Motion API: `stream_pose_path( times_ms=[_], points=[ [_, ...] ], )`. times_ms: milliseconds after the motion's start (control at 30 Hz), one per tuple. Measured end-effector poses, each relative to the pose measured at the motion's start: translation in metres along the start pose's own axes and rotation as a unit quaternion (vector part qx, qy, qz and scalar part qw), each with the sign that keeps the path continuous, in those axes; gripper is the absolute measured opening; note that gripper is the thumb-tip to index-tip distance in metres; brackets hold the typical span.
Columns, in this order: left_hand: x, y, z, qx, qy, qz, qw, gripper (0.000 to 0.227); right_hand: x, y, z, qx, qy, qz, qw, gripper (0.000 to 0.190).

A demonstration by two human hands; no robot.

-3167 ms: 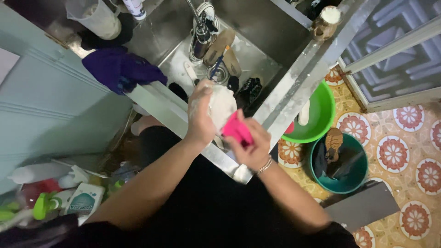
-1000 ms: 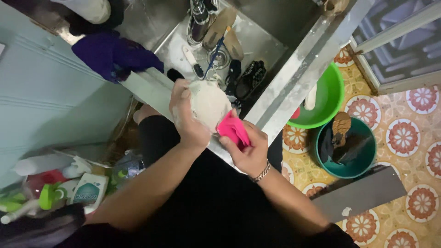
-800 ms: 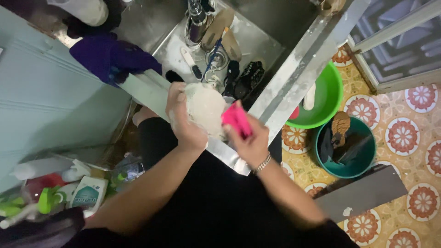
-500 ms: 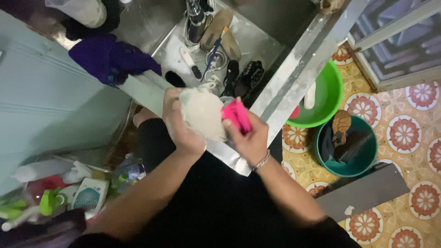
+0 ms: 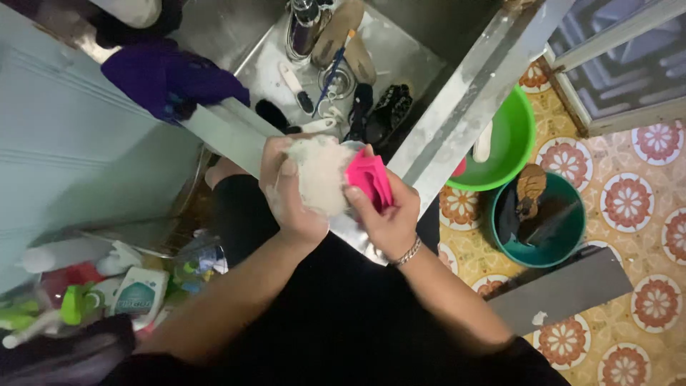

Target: Scrubbing and cleaning various parts of sneakers, including uppers and soles, in a utility sink using a brush and a sponge.

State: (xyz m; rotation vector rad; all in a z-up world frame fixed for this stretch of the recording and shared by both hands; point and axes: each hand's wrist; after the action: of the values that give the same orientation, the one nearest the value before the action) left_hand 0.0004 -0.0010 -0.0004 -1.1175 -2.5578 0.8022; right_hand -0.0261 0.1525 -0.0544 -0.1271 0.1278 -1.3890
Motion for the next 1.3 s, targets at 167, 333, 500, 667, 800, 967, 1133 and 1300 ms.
stream_pose_path(
  times_ms=[167,333,500,667,800,967,1133,1300],
  points=[
    [-0.008,0.001,0.014,0.13,-0.114,-0.013,0.985,0.02,-0.002,-0.008,-0.021,0.134,0.039,-0.021,0.99,0.038],
    [-0.012,0.011,0.006,0.141,-0.12,0.006,0.983,0.026,0.003,0.008,0.005,0.015,0.001,0.015,1.0,0.041],
    [-0.035,0.009,0.013,-0.136,0.029,-0.067,0.988,0.046,-0.015,-0.044,0.013,0.288,0.219,0.009,0.932,0.04],
    [-0.059,0.01,0.034,0.008,-0.017,-0.061,0.998,0.04,-0.037,-0.095,-0.033,-0.062,0.265,0.012,0.962,0.047],
    [-0.08,0.035,0.06,0.031,0.043,-0.036,0.998,0.045,-0.003,-0.125,-0.056,0.051,0.477,0.228,0.847,0.052],
    [-0.117,0.059,0.062,0.006,0.056,0.037,0.998,0.037,0.056,-0.135,-0.117,0.103,0.634,0.439,0.629,0.053],
    [-0.134,0.082,0.047,-0.113,-0.15,0.061,0.98,0.045,0.083,-0.135,-0.141,0.134,0.632,0.543,0.537,0.049],
    [-0.13,0.085,0.042,-0.089,-0.103,0.089,0.987,0.05,0.07,-0.135,-0.184,0.101,0.58,0.574,0.57,0.049]
  ],
)
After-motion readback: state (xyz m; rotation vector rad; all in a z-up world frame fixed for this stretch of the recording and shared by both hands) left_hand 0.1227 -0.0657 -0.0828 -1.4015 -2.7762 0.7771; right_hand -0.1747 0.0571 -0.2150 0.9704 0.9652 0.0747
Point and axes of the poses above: each hand's wrist, its own y-axis away from the middle knuckle, its own x-axis out of the palm, z = x × y, and after that the axes turned 8 degrees about -z, right-handed
